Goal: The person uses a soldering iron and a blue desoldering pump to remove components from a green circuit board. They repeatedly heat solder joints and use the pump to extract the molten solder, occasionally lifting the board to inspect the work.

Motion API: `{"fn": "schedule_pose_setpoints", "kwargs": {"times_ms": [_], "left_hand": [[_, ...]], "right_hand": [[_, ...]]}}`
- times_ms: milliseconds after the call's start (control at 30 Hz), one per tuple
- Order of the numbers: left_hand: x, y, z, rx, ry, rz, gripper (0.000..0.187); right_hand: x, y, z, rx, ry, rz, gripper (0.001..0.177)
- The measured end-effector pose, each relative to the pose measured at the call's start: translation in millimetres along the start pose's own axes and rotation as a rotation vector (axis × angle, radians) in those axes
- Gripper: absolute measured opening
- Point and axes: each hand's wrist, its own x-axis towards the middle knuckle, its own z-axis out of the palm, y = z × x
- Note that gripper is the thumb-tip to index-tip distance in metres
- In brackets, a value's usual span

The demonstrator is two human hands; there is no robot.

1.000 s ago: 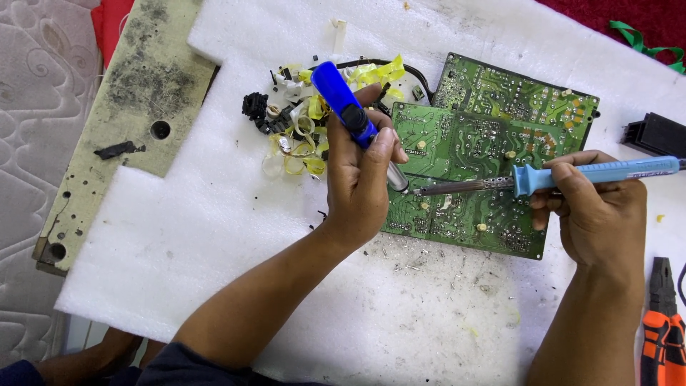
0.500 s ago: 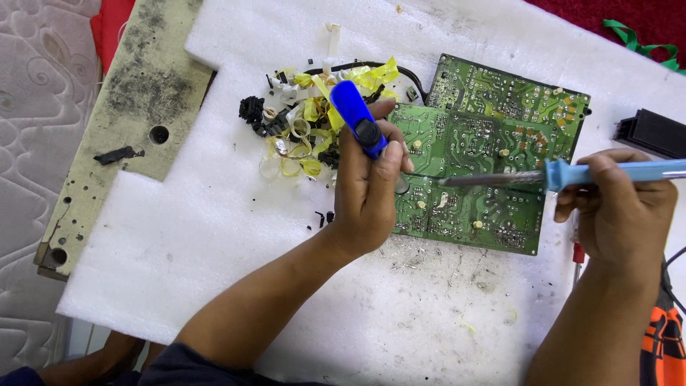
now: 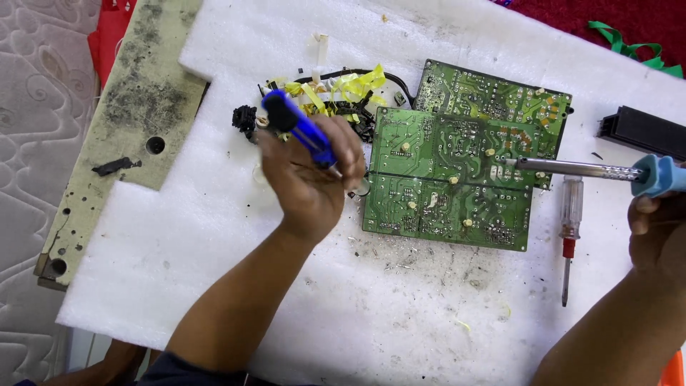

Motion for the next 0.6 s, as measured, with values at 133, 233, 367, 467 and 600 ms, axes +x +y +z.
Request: {"fn": "schedule_pose_setpoints", "kwargs": {"times_ms": [133, 233, 367, 467, 600], "left_hand": [[9, 15, 1, -0.044, 0.074, -0.143, 0.077], [10, 9, -3, -0.03, 0.086, -0.206, 0.068], [6, -5, -10, -0.006, 0.199, -0.147, 0.025], [3, -10, -9, 0.046, 0.217, -0.092, 0.025], [-3, -16, -6, 0.03, 0.278, -0.068, 0.024]], "right_hand": [[-8, -77, 127, -0.172, 0.286, 0.148, 0.04], [-12, -104, 176, -0.27, 0.329, 0.222, 0.036], [-19, -126, 223, -0.372, 0.236, 0.136, 0.018], [-25, -134, 244, -0.344, 0.177, 0.084, 0.013], [-33, -139, 266, -0.331, 0.09, 0.01, 0.018]]}}
